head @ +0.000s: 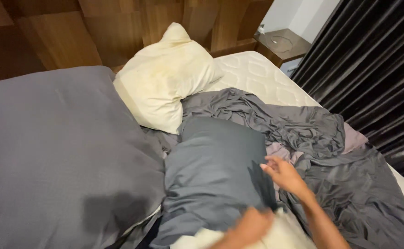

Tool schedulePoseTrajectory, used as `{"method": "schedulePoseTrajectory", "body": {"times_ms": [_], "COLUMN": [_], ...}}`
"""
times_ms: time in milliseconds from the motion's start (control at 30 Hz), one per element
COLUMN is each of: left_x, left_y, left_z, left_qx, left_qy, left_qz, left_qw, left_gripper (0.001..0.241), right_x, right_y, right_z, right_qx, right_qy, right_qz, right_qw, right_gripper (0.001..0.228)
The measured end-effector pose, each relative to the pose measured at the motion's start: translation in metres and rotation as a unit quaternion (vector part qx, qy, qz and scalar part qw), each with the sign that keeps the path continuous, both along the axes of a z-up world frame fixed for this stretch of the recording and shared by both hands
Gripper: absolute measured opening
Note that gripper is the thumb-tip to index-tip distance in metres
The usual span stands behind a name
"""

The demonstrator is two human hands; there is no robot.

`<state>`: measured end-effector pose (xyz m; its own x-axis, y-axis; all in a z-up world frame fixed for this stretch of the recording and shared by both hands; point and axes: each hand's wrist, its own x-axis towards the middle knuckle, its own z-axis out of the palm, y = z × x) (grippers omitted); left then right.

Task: The person lies on a bed and puts a gray pillowcase onto a white pillow. They insert the pillow into the case, pull the fabric over the corners, and smooth the surface.

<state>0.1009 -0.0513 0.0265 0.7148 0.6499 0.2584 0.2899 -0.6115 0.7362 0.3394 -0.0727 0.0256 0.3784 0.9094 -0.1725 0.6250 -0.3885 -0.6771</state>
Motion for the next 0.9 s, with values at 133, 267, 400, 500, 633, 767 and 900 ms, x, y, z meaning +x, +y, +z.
{"method": "schedulePoseTrajectory", "body": {"times_ms": [133,267,400,500,633,767,900], "left_x": [-0.016,-0.049,-0.084,-0.105,-0.110,-0.095,-0.082], "left_y": [-0.025,-0.032,-0.027,-0.026,-0.016,0.008,0.010], "left_z": [0.007,0.018,0.023,0.011,-0.024,-0.026,-0.010], "left_qx": [0.094,0.159,0.257,0.234,0.090,0.066,0.007], "left_qy": [-0.037,-0.048,-0.067,-0.037,0.046,-0.042,0.025], "left_qz": [0.042,0.084,0.121,0.108,0.095,0.140,0.174], "left_qw": [0.994,0.983,0.957,0.965,0.990,0.987,0.984], "left_gripper": [0.039,0.046,0.056,0.050,0.014,0.013,0.021], "right_x": [-0.022,-0.042,-0.056,-0.076,-0.094,-0.132,-0.162], "right_y": [0.000,-0.019,-0.034,-0.053,-0.074,-0.093,-0.096], "right_z": [-0.020,-0.102,-0.133,-0.103,-0.055,0.000,0.028], "right_qx": [0.064,0.148,0.168,0.158,0.157,0.281,0.312], "right_qy": [-0.138,-0.147,-0.111,-0.070,0.089,0.004,-0.213], "right_qz": [0.065,0.091,-0.014,-0.078,-0.074,0.001,0.093], "right_qw": [0.986,0.974,0.979,0.982,0.981,0.960,0.921], "right_gripper": [0.064,0.067,0.061,0.060,0.058,0.063,0.077]}}
